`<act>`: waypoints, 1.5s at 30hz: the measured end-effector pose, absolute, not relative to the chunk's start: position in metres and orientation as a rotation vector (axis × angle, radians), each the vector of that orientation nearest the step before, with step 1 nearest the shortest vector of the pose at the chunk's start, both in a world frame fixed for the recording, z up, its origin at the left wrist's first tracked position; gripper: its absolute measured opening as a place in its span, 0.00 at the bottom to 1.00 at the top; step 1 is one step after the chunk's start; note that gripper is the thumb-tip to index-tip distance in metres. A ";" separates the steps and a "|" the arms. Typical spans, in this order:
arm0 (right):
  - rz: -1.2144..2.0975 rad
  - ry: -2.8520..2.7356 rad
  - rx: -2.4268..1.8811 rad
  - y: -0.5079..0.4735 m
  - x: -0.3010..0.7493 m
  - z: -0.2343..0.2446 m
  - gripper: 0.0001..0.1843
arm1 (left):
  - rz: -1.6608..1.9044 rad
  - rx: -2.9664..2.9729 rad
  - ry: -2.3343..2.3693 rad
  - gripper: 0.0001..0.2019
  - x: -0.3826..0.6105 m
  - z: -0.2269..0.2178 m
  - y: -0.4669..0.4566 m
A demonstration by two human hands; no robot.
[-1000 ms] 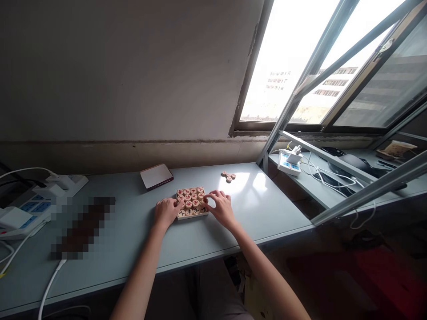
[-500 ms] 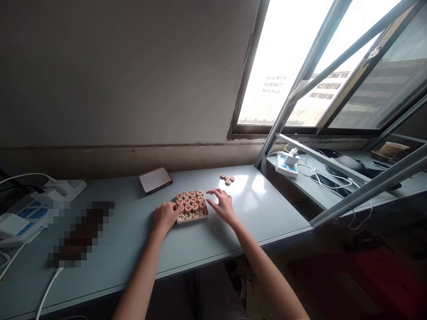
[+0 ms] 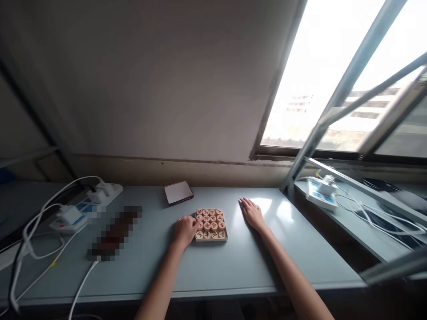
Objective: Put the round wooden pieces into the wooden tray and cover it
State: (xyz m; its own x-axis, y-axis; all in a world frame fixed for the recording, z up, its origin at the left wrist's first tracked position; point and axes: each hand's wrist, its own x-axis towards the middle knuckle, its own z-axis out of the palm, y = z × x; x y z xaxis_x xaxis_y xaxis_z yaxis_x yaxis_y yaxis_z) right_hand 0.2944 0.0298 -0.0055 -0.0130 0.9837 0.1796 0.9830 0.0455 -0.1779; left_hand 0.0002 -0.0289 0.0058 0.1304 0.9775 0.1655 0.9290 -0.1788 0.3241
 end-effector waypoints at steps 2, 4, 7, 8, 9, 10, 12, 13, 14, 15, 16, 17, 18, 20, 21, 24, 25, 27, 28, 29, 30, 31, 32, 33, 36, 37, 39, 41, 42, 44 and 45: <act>-0.075 -2.064 -1.984 0.007 0.292 -0.013 0.24 | 0.540 2.240 1.898 0.28 0.000 0.007 -0.029; -0.053 -2.149 -1.877 -0.015 0.290 -0.020 0.24 | 0.561 2.229 1.876 0.29 -0.001 0.008 -0.029; -0.002 -2.162 -1.805 -0.036 0.288 -0.026 0.26 | 0.578 2.201 1.866 0.30 -0.003 0.008 -0.030; 0.008 -2.149 -1.796 -0.039 0.286 -0.026 0.26 | 0.584 2.195 1.869 0.31 -0.004 0.007 -0.030; 0.015 -2.135 -1.785 -0.041 0.285 -0.026 0.27 | 0.591 2.193 1.871 0.31 -0.004 0.007 -0.030; 0.021 -2.125 -1.769 -0.041 0.285 -0.026 0.27 | 0.597 2.193 1.872 0.31 -0.004 0.006 -0.030; 0.039 -2.115 -1.722 -0.040 0.285 -0.025 0.27 | 0.611 2.194 1.868 0.32 -0.004 0.005 -0.030; 0.052 -2.112 -1.695 -0.038 0.286 -0.024 0.27 | 0.617 2.194 1.866 0.32 -0.004 0.004 -0.030; 0.065 -2.109 -1.672 -0.037 0.286 -0.023 0.26 | 0.623 2.193 1.865 0.32 -0.004 0.004 -0.030; 0.071 -2.102 -1.649 -0.036 0.287 -0.022 0.26 | 0.629 2.192 1.864 0.33 -0.004 0.004 -0.030; 0.062 -2.085 -1.630 -0.036 0.287 -0.021 0.26 | 0.634 2.192 1.863 0.33 -0.005 0.004 -0.030; 0.037 -2.057 -1.614 -0.036 0.286 -0.019 0.26 | 0.638 2.191 1.860 0.33 -0.005 0.004 -0.030; 0.004 -2.021 -1.599 -0.037 0.284 -0.016 0.26 | 0.640 2.189 1.858 0.34 -0.005 0.004 -0.030; -0.048 -1.953 -1.551 -0.041 0.273 -0.007 0.25 | 0.643 2.183 1.846 0.34 -0.007 0.005 -0.029; -0.049 -1.940 -1.519 -0.043 0.265 -0.002 0.24 | 0.641 2.179 1.837 0.34 -0.008 0.005 -0.029; 0.026 -2.028 -1.389 -0.053 0.228 0.013 0.19 | 0.628 2.151 1.810 0.34 -0.011 0.008 -0.028; 0.040 -2.077 -1.360 -0.057 0.214 0.017 0.17 | 0.619 2.135 1.801 0.34 -0.013 0.009 -0.028; 0.075 -2.144 -1.331 -0.064 0.188 0.023 0.15 | 0.597 2.103 1.771 0.34 -0.016 0.011 -0.028; 0.099 -2.181 -1.328 -0.067 0.177 0.025 0.14 | 0.591 2.091 1.747 0.34 -0.017 0.012 -0.028; 0.113 -2.206 -1.325 -0.069 0.168 0.025 0.13 | 0.590 2.082 1.715 0.34 -0.019 0.013 -0.028; 0.128 -2.228 -1.323 -0.071 0.161 0.025 0.12 | 0.594 2.074 1.677 0.33 -0.020 0.014 -0.028; 0.139 -2.244 -1.319 -0.072 0.156 0.025 0.12 | 0.600 2.063 1.637 0.33 -0.021 0.015 -0.028; 0.143 -2.256 -1.318 -0.074 0.152 0.024 0.12 | 0.602 2.046 1.601 0.33 -0.022 0.017 -0.028; 0.139 -2.265 -1.320 -0.075 0.150 0.023 0.12 | 0.603 2.025 1.571 0.33 -0.023 0.018 -0.028; 0.088 -2.260 -1.354 -0.078 0.148 0.021 0.14 | 0.592 1.980 1.535 0.32 -0.024 0.021 -0.028; 0.073 -2.251 -1.366 -0.079 0.147 0.021 0.15 | 0.588 1.978 1.536 0.31 -0.024 0.021 -0.028; 0.068 -2.236 -1.373 -0.080 0.147 0.021 0.14 | 0.576 1.993 1.536 0.31 -0.025 0.021 -0.028; 0.082 -2.235 -1.361 -0.081 0.149 0.022 0.12 | 0.559 2.016 1.538 0.31 -0.026 0.020 -0.028; 0.082 -2.232 -1.363 -0.081 0.153 0.022 0.12 | 0.549 2.029 1.534 0.30 -0.027 0.019 -0.028; 0.045 -2.182 -1.432 -0.079 0.168 0.022 0.13 | 0.527 2.054 1.515 0.30 -0.028 0.017 -0.027; 0.003 -2.130 -1.507 -0.078 0.179 0.022 0.14 | 0.515 2.063 1.495 0.29 -0.029 0.016 -0.027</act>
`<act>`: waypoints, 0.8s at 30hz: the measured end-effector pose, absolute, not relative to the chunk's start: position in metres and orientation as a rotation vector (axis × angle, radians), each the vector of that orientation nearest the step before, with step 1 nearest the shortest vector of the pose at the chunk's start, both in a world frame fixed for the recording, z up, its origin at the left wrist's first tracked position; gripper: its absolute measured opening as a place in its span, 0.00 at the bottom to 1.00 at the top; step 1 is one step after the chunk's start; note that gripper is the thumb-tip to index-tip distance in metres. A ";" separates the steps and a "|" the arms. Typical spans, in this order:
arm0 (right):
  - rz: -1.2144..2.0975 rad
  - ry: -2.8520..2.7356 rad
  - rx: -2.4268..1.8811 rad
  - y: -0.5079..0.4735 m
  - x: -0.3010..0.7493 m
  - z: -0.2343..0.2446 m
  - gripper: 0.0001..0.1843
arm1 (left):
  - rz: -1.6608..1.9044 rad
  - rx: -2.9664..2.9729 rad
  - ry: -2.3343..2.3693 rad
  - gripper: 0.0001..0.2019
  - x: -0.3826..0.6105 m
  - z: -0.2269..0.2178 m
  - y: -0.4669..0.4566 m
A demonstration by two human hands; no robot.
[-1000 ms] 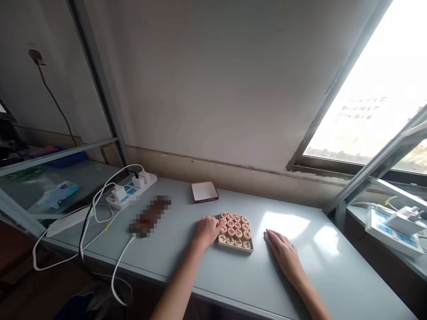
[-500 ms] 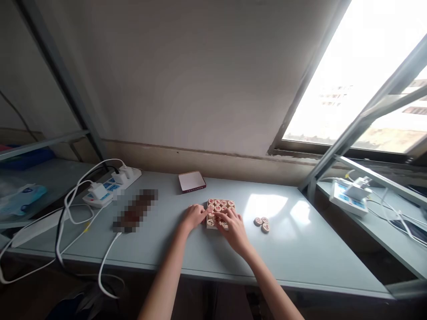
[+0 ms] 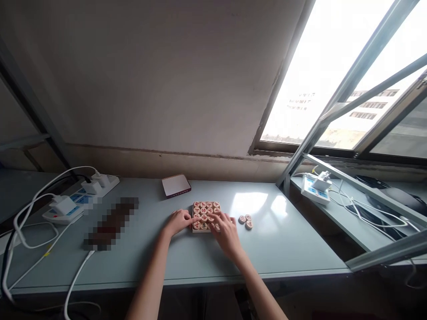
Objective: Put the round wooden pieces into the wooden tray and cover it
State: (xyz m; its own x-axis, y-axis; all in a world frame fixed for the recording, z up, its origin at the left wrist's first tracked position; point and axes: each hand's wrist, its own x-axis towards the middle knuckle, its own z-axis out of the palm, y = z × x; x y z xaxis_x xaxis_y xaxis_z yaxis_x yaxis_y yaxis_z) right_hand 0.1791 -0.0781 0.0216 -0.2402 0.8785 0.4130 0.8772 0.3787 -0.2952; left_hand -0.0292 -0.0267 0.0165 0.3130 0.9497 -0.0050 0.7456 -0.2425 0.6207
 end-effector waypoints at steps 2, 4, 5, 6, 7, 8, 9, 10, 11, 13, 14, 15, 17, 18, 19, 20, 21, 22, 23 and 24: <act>-0.116 -1.985 -1.712 -0.076 0.206 0.020 0.16 | 0.490 2.076 1.462 0.28 -0.030 0.016 -0.026; -0.217 -1.873 -1.897 -0.076 0.234 0.017 0.17 | 0.472 2.085 1.463 0.27 -0.030 0.015 -0.026; -0.241 -1.851 -1.953 -0.076 0.245 0.017 0.17 | 0.464 2.089 1.475 0.26 -0.030 0.015 -0.026; -0.251 -1.848 -1.981 -0.078 0.254 0.016 0.17 | 0.455 2.092 1.489 0.25 -0.029 0.015 -0.026; -0.252 -1.857 -1.983 -0.079 0.260 0.016 0.17 | 0.448 2.094 1.501 0.24 -0.028 0.015 -0.026; -0.251 -1.869 -1.965 -0.081 0.263 0.017 0.17 | 0.442 2.095 1.509 0.24 -0.028 0.015 -0.026; -0.247 -1.878 -1.934 -0.083 0.262 0.018 0.17 | 0.438 2.097 1.512 0.24 -0.028 0.015 -0.026; -0.229 -1.885 -1.895 -0.084 0.259 0.019 0.17 | 0.437 2.099 1.511 0.23 -0.027 0.015 -0.026; -0.190 -1.896 -1.849 -0.084 0.253 0.020 0.16 | 0.439 2.102 1.508 0.23 -0.027 0.016 -0.027; -0.071 -1.950 -1.741 -0.085 0.235 0.022 0.15 | 0.445 2.120 1.500 0.23 -0.027 0.016 -0.027; -0.013 -1.992 -1.681 -0.085 0.224 0.022 0.14 | 0.451 2.132 1.499 0.23 -0.026 0.015 -0.027; 0.029 -2.037 -1.623 -0.084 0.213 0.023 0.14 | 0.458 2.144 1.500 0.24 -0.026 0.015 -0.026; 0.052 -2.110 -1.531 -0.083 0.191 0.024 0.13 | 0.471 2.165 1.501 0.25 -0.026 0.014 -0.025; 0.051 -2.133 -1.503 -0.083 0.183 0.024 0.12 | 0.474 2.173 1.501 0.26 -0.025 0.013 -0.025; 0.052 -2.146 -1.485 -0.083 0.176 0.024 0.12 | 0.474 2.180 1.502 0.27 -0.025 0.012 -0.025; 0.057 -2.152 -1.476 -0.083 0.171 0.024 0.11 | 0.470 2.188 1.506 0.27 -0.025 0.012 -0.024; 0.066 -2.159 -1.470 -0.083 0.167 0.025 0.12 | 0.468 2.195 1.512 0.27 -0.024 0.011 -0.025; 0.075 -2.163 -1.467 -0.084 0.166 0.025 0.12 | 0.469 2.200 1.521 0.26 -0.024 0.011 -0.025; 0.084 -2.166 -1.463 -0.085 0.166 0.025 0.13 | 0.470 2.202 1.530 0.26 -0.023 0.012 -0.025; 0.092 -2.170 -1.458 -0.086 0.167 0.025 0.13 | 0.474 2.203 1.535 0.26 -0.023 0.013 -0.026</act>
State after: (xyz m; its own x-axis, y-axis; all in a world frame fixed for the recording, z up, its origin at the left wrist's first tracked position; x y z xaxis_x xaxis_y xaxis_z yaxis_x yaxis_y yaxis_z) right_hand 0.1665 -0.0857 0.0255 -0.2858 0.8799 0.3795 0.8447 0.4184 -0.3338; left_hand -0.0225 -0.0259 0.0126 0.3353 0.9412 0.0416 0.8009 -0.3080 0.5135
